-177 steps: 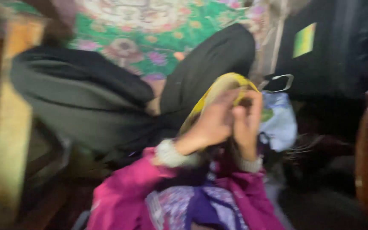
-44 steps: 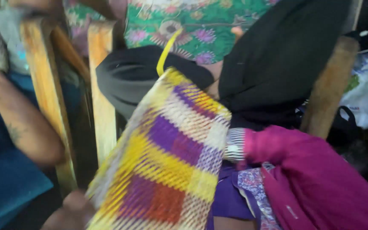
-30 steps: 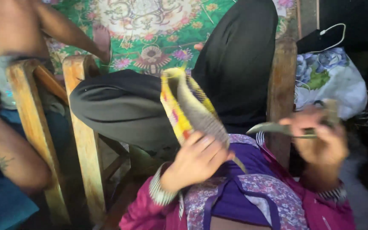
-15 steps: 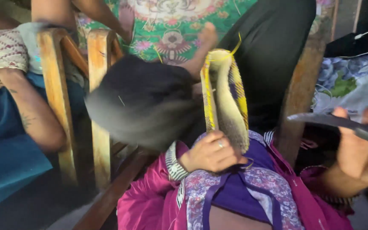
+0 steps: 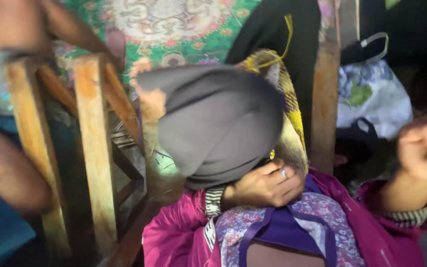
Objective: Using a small hook tool and a curved weaving tool to weave colorful threads into a small patterned bag.
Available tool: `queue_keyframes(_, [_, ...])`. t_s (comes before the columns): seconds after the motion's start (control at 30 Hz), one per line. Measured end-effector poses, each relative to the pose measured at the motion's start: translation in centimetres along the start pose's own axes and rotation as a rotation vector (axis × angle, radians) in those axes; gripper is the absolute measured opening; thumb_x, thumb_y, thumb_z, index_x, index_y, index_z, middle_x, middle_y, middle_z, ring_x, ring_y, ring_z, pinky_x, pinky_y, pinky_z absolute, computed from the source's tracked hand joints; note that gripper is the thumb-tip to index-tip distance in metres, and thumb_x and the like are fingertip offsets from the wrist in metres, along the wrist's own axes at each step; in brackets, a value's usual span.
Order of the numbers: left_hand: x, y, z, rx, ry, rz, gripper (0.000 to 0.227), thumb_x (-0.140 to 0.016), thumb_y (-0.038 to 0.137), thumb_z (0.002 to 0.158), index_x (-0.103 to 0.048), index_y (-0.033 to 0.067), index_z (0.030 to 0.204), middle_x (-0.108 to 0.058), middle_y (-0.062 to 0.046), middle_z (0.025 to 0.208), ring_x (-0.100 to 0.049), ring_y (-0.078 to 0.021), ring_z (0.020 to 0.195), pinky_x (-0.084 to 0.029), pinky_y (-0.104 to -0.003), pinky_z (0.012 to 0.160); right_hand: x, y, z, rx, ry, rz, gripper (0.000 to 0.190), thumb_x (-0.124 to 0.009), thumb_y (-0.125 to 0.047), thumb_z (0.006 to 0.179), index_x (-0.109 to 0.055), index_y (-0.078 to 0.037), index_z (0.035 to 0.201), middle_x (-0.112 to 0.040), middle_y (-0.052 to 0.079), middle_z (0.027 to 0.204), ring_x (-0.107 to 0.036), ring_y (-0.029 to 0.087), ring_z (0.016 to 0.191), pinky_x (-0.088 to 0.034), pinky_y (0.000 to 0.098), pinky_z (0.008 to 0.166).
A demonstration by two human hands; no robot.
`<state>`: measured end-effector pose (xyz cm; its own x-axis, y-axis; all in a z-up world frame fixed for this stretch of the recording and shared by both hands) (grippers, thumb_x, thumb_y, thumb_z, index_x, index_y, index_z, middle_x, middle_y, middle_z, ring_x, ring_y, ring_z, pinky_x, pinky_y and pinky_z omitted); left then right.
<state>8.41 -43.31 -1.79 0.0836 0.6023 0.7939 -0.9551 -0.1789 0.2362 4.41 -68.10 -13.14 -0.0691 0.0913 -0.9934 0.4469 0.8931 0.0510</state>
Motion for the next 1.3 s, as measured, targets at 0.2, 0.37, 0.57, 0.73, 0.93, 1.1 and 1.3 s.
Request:
queue_keyframes(0.2, [2.2, -0.4, -1.3, -0.092, -0.018, 0.023, 0.005, -0.053, 0.007, 0.075, -0.056, 0.0052, 0.079, -0.044, -0.006, 0.080, -0.043, -0.0163, 0.070, -0.040, -0.026, 0.072, -2.5, 4.2, 0.5, 0.003, -0.192, -0.626, 0.009, -0.050, -0.011, 0.083, -0.042, -0.015, 0.083, -0.041, -0.009, 0.079, -0.035, -0.005, 0.056, -0.028, 0.0045, 0.047])
queue_keyframes(0.37, [2.5, -2.7, -1.9, -0.146, -0.021, 0.055, 0.004, -0.055, 0.009, 0.072, -0.054, 0.0084, 0.076, -0.043, -0.003, 0.076, -0.043, -0.0150, 0.069, -0.041, -0.025, 0.073, 3.2, -0.3, 0.0, 0.021, -0.071, -0.382, 0.011, -0.043, 0.003, 0.083, -0.044, -0.006, 0.088, -0.042, -0.001, 0.077, -0.035, 0.002, 0.064, -0.026, 0.0090, 0.058])
queue_keyframes(0.57, [0.9, -7.4, -3.2, 0.060, 0.009, 0.137, 0.006, -0.058, 0.013, 0.076, -0.056, 0.0151, 0.081, -0.049, 0.002, 0.088, -0.049, -0.0140, 0.087, -0.024, -0.049, 0.091, 1.0, 5.5, 0.0, 0.123, 0.080, -0.561, 0.007, -0.042, -0.007, 0.093, -0.045, -0.007, 0.100, -0.045, -0.002, 0.085, -0.034, 0.002, 0.058, -0.033, 0.0130, 0.056])
queue_keyframes(0.73, [-1.0, -10.3, -5.9, 0.508, 0.260, -0.199, 0.021, -0.067, 0.020, 0.071, -0.060, 0.0112, 0.089, -0.040, -0.010, 0.105, -0.041, -0.0273, 0.103, -0.032, -0.052, 0.094, -2.1, 13.7, 0.2, -0.114, -0.059, -0.619, 0.021, -0.057, -0.022, 0.090, -0.055, -0.022, 0.111, -0.051, -0.013, 0.101, -0.037, -0.004, 0.059, -0.028, 0.0070, 0.051])
queue_keyframes(0.93, [-0.9, -11.2, -4.7, 0.457, 0.143, -0.391, 0.046, -0.073, 0.010, 0.071, -0.047, 0.0074, 0.109, -0.029, -0.012, 0.120, -0.035, -0.0334, 0.118, -0.037, -0.044, 0.101, -0.9, 15.0, 1.8, -0.122, 0.057, -0.752, 0.040, -0.044, -0.048, 0.077, -0.059, -0.011, 0.079, -0.041, -0.005, 0.052, -0.021, 0.001, 0.036, -0.015, 0.0150, 0.036])
queue_keyframes(1.1, [-0.6, -11.6, -1.7, 0.451, -0.168, -0.611, 0.049, -0.072, 0.007, 0.070, -0.048, 0.0092, 0.113, -0.022, -0.013, 0.129, -0.033, -0.0312, 0.121, -0.040, -0.039, 0.098, 1.3, 13.7, 1.6, -0.232, -0.010, -0.510, 0.008, -0.048, -0.007, 0.087, -0.042, -0.009, 0.092, -0.040, 0.001, 0.088, -0.029, -0.001, 0.053, -0.024, 0.0106, 0.045])
queue_keyframes(1.3, [-1.6, -10.8, -1.5, 0.450, -0.075, -0.645, 0.038, -0.076, 0.007, 0.066, -0.053, 0.0043, 0.096, -0.024, -0.013, 0.120, -0.037, -0.0298, 0.112, -0.045, -0.039, 0.094, -0.1, 14.0, 0.6, -0.063, 0.060, -0.793, 0.028, -0.050, -0.036, 0.084, -0.047, -0.009, 0.090, -0.045, 0.003, 0.075, -0.026, 0.002, 0.046, -0.020, 0.0142, 0.042])
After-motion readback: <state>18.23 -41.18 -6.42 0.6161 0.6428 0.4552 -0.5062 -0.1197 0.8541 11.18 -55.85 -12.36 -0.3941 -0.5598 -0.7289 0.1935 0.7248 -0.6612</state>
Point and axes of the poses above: each hand's wrist, its own z-axis towards the middle knuckle, its own x-axis out of the back of the hand, y = z × x, the point moved 7 cm from there along z, towards the middle knuckle
